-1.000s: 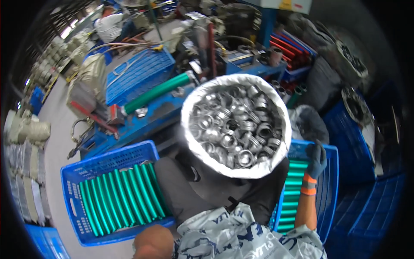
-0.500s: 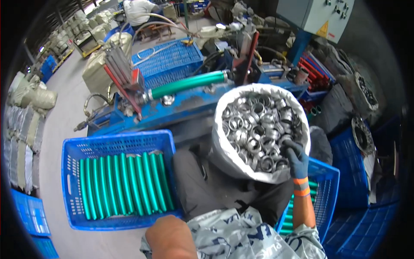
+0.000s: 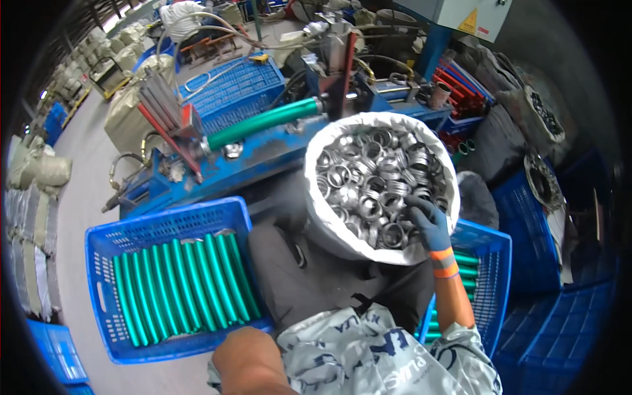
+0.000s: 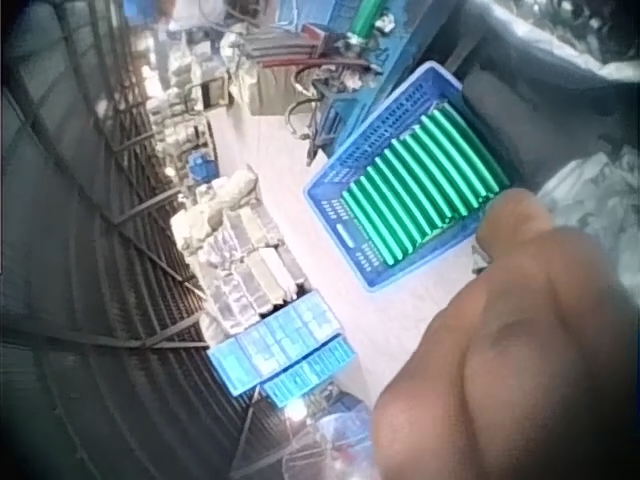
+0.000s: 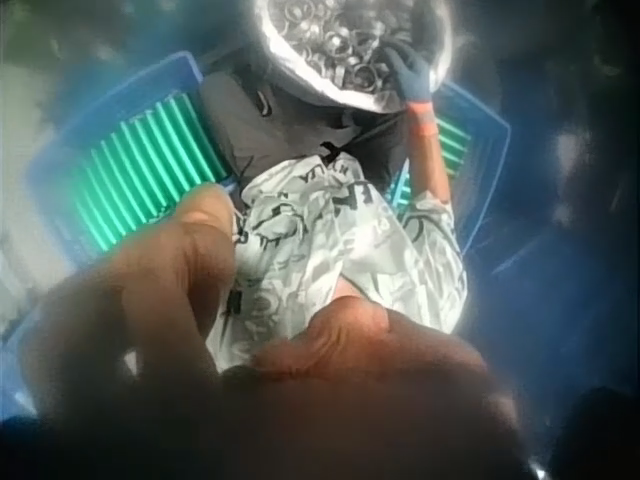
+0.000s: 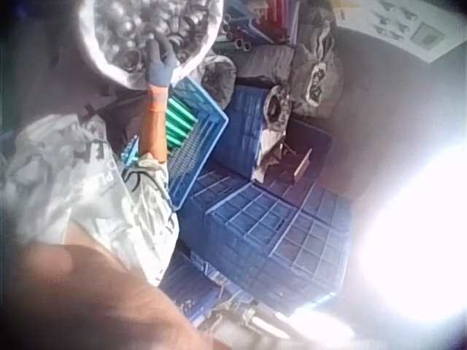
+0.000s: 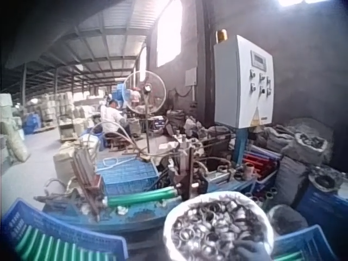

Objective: The person assembles metal rings onto green tubes by hand, then presses them using a pneumatic press machine.

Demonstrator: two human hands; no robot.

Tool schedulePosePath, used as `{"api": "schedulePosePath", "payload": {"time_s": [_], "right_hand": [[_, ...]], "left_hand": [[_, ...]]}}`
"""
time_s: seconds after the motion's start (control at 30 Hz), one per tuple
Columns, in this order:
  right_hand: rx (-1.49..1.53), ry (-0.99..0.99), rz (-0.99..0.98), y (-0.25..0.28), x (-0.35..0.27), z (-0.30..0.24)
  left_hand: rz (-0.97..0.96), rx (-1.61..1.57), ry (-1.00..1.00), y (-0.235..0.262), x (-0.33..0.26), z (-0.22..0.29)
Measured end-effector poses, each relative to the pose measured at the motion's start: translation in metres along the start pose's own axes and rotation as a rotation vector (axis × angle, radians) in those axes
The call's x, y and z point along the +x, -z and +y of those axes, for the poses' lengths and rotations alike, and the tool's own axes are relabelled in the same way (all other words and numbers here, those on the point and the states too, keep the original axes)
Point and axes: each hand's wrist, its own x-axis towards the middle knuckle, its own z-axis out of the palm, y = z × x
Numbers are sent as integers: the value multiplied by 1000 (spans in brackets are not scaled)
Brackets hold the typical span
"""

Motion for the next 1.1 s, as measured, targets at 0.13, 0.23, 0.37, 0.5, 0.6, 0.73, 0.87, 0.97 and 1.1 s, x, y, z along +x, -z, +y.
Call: {"api": "schedulePosePath", "payload": {"time_s": [0.13, 0.23, 0.37, 0.5, 0.6, 0.73, 0.87, 0.97, 1.1], "right_hand": [[12, -8, 6, 4, -8, -9], [-145, -62, 24, -5, -7, -5], [-265, 56, -17, -9, -13, -2], [-29, -6, 9, -18, -5, -8], [-257, 211, 15, 0, -8, 0], [-33, -40, 22, 14, -23, 2], [-124, -15, -27, -1, -12, 14], [-41, -90, 29, 5, -19, 3], [54, -64, 11, -12, -12, -10]], "left_hand": [[-72, 156, 102, -1, 37, -8], [-128, 255, 152, -8, 89, -28], [-213, 202, 202, -31, 93, -57], [-99, 645, 278, -92, 122, -41], [-98, 601, 261, -114, 195, -40], [-124, 576, 246, -97, 272, -74], [-78, 437, 151, -108, 307, -82], [-72, 307, 47, -128, 160, -46], [7, 219, 11, -133, 201, -55]]}}
